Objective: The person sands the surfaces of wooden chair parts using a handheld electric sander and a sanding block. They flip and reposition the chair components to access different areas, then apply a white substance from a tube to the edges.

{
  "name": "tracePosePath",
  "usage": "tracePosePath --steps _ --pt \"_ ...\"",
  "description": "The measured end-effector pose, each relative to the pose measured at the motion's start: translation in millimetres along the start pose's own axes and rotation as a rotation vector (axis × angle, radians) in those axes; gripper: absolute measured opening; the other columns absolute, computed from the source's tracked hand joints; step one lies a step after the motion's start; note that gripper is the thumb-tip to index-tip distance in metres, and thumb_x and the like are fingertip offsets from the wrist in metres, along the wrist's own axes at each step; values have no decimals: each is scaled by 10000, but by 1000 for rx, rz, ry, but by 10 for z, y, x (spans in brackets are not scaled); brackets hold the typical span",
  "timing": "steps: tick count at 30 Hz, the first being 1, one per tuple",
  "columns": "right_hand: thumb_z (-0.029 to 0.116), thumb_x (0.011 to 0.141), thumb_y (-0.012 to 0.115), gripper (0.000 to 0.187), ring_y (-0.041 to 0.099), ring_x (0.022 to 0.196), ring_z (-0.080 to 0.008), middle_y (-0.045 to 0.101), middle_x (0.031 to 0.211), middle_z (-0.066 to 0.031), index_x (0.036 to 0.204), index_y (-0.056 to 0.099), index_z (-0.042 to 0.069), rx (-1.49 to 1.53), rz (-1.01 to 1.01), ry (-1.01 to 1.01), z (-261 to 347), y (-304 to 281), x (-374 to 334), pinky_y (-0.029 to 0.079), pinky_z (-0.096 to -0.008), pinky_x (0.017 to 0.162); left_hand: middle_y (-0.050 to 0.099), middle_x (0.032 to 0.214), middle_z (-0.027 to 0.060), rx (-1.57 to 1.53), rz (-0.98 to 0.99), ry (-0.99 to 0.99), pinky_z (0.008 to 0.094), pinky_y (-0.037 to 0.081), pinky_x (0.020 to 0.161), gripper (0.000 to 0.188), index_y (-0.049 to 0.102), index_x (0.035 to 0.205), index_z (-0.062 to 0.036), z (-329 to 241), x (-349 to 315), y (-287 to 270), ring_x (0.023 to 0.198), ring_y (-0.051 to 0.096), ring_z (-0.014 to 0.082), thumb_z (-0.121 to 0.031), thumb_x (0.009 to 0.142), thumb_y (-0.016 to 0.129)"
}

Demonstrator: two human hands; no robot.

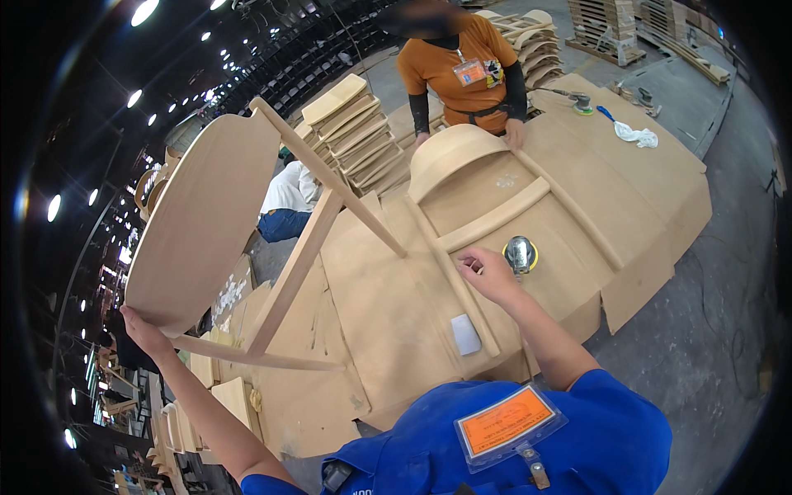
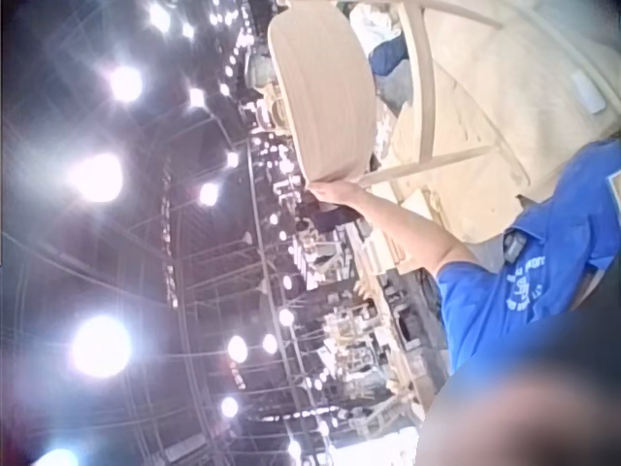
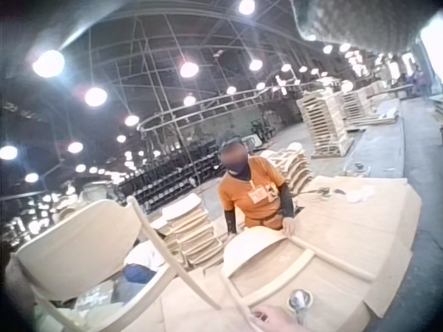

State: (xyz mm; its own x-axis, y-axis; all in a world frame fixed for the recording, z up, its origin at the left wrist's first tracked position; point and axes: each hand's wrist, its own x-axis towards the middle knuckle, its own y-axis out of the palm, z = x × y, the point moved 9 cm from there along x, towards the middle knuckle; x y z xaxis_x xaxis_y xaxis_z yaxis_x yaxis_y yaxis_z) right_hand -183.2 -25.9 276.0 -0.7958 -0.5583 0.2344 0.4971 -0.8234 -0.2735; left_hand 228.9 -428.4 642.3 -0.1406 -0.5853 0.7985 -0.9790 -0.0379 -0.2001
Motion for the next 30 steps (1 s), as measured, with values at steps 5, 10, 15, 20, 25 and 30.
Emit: tracePosePath --steps 5,10,15,20,25,30 --pt "185 802 665 276 639 693 -219 657 837 -138 998 632 -7 -13 22 5 -24 35 -28 514 -317 649 592 1118 133 2 -29 -11 322 401 909 582 537 1186 62 -76 -41 19 1018 544 218 -443 1012 306" --pt "194 810 661 273 646 723 -222 660 845 -134 993 633 -6 5 78 44 -97 101 -58 514 -322 658 584 1134 152 36 -43 -4 343 404 914 593 531 1176 74 -84 -47 20 1029 544 234 -446 1010 300" --pt "200 801 662 267 643 723 -238 661 852 -135 980 636 4 -39 104 21 -136 137 -90 514 -338 666 560 1203 167 42 -94 -39 338 395 932 609 512 1217 87 -21 8 -37 1076 530 243 -445 1011 297" --pt "202 795 658 265 637 727 -258 661 857 -144 981 639 14 -76 101 22 -202 109 -87 509 -347 672 577 1162 186 139 -176 -94 376 407 915 638 527 1183 108 -97 -44 -59 1041 544 277 -458 1007 289" --pt "202 804 653 269 636 757 -259 664 864 -136 1000 637 18 -88 122 25 -220 97 -68 506 -354 687 583 1141 182 228 -190 -70 393 407 906 632 543 1171 87 -247 -128 8 1031 544 287 -462 1003 279" --pt "212 813 656 276 635 759 -243 662 861 -126 1018 635 29 -15 154 69 -235 135 -77 507 -351 689 510 1284 218 251 -211 -60 384 382 983 640 471 1273 92 -288 -147 11 1162 504 322 -453 1000 273"
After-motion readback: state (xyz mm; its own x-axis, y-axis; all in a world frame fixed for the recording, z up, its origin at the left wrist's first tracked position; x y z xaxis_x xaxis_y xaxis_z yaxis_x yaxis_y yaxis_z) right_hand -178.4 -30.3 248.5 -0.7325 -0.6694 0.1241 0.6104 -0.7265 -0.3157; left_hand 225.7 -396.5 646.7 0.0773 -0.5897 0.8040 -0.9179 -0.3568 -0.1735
